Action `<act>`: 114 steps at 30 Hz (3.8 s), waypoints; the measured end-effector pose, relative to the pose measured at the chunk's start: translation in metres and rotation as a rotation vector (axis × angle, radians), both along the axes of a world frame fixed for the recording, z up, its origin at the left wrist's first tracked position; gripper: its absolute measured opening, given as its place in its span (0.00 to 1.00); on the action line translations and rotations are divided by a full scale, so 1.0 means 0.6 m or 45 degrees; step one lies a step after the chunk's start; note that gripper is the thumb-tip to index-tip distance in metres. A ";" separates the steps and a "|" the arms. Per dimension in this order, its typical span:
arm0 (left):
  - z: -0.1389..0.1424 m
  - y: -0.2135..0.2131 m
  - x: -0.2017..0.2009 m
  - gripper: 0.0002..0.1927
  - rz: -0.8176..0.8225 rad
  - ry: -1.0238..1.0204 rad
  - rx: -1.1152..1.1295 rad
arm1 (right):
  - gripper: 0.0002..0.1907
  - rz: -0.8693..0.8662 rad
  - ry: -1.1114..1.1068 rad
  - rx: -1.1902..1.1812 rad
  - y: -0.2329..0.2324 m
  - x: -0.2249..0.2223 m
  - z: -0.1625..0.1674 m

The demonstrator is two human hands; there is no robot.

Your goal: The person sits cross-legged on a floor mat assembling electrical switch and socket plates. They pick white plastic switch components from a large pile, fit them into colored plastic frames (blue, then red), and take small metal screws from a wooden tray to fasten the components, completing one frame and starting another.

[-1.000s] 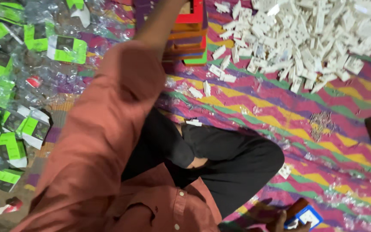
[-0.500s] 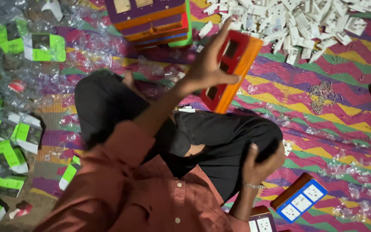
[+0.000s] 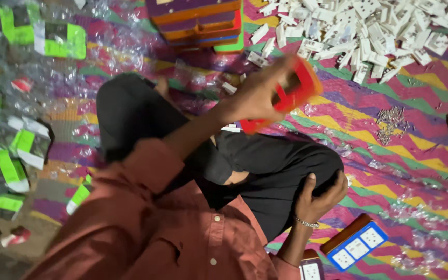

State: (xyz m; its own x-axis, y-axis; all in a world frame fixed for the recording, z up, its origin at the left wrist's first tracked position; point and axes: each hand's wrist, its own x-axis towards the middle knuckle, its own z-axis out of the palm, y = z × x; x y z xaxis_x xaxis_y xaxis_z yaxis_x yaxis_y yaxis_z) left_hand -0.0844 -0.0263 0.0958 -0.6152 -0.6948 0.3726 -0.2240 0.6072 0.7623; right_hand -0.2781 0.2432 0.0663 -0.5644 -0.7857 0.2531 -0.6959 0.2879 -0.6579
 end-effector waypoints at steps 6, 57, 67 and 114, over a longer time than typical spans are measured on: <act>-0.018 0.031 0.002 0.59 -0.342 -0.673 -0.976 | 0.32 -0.016 0.003 0.022 0.006 0.007 -0.004; -0.104 -0.027 0.074 0.21 -0.376 -0.773 -0.398 | 0.32 -0.101 -0.048 0.039 -0.009 -0.005 0.014; -0.001 -0.047 0.063 0.20 -0.381 -0.642 -0.259 | 0.32 -0.121 -0.077 0.046 -0.005 -0.018 0.010; -0.104 -0.029 0.246 0.32 0.479 0.730 0.802 | 0.24 0.502 0.534 0.161 -0.932 -0.001 -0.181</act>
